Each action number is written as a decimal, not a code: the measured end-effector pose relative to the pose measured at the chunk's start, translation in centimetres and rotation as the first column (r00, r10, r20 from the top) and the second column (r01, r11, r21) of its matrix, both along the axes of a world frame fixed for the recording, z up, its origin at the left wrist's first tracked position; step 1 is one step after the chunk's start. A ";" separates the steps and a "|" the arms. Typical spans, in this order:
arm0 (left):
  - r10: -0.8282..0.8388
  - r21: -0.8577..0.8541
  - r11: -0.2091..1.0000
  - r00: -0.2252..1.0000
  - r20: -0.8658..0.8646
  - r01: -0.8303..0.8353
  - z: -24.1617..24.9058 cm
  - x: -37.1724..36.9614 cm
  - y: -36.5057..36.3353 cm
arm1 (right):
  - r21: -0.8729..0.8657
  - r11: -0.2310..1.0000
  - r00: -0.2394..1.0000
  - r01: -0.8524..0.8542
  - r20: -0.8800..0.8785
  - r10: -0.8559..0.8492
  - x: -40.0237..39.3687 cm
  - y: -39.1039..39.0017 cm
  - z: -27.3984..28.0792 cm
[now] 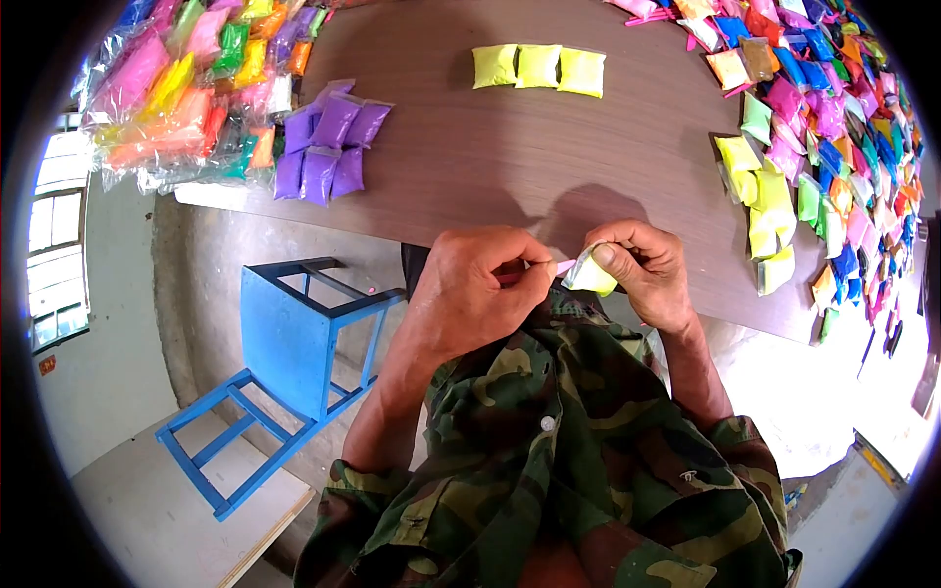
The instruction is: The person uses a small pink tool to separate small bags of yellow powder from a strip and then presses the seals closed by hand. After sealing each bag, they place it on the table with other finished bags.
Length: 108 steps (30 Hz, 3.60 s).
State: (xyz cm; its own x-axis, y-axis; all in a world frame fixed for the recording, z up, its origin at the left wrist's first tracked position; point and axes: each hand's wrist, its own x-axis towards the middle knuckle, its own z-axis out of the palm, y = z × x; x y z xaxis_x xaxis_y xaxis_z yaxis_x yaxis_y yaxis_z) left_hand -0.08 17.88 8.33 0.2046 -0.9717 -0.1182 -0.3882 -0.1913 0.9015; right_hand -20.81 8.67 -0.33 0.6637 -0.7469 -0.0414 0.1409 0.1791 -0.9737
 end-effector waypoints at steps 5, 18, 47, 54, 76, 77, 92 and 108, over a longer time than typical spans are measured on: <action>-0.025 -0.004 1.000 1.000 0.019 0.025 0.3 0.0 -0.1 | -0.006 1.000 1.000 0.003 0.007 -0.002 0.1 0.0 0.2; -0.015 -0.023 1.000 1.000 0.011 0.015 0.2 -0.2 -0.4 | -0.016 1.000 1.000 0.004 0.004 -0.004 0.1 0.0 0.2; -0.049 -0.041 0.998 0.999 0.014 0.049 0.3 -0.2 -0.7 | -0.014 1.000 1.000 0.005 0.010 -0.005 0.1 0.0 0.2; -0.025 -0.083 0.996 1.000 0.005 0.025 -0.3 -0.5 -0.6 | -0.005 1.000 1.000 0.004 0.003 -0.004 0.1 0.0 0.2; -0.028 -0.121 0.992 0.998 0.053 0.034 -0.6 -0.9 -0.5 | -0.035 0.999 1.000 0.014 -0.017 -0.015 0.2 0.0 0.5; -0.028 -0.126 0.991 0.998 0.059 0.036 -0.6 -0.9 -0.5 | -0.035 0.999 1.000 0.014 -0.017 -0.015 0.2 0.0 0.5; -0.065 -0.117 0.988 0.954 0.293 0.103 -0.1 -1.2 -0.6 | -0.099 0.995 0.998 0.017 -0.057 -0.023 0.3 0.1 0.9; -0.007 -0.279 0.921 0.729 0.684 0.271 -2.5 -1.9 -0.7 | -0.126 0.991 0.990 0.048 -0.126 -0.064 1.1 0.1 0.8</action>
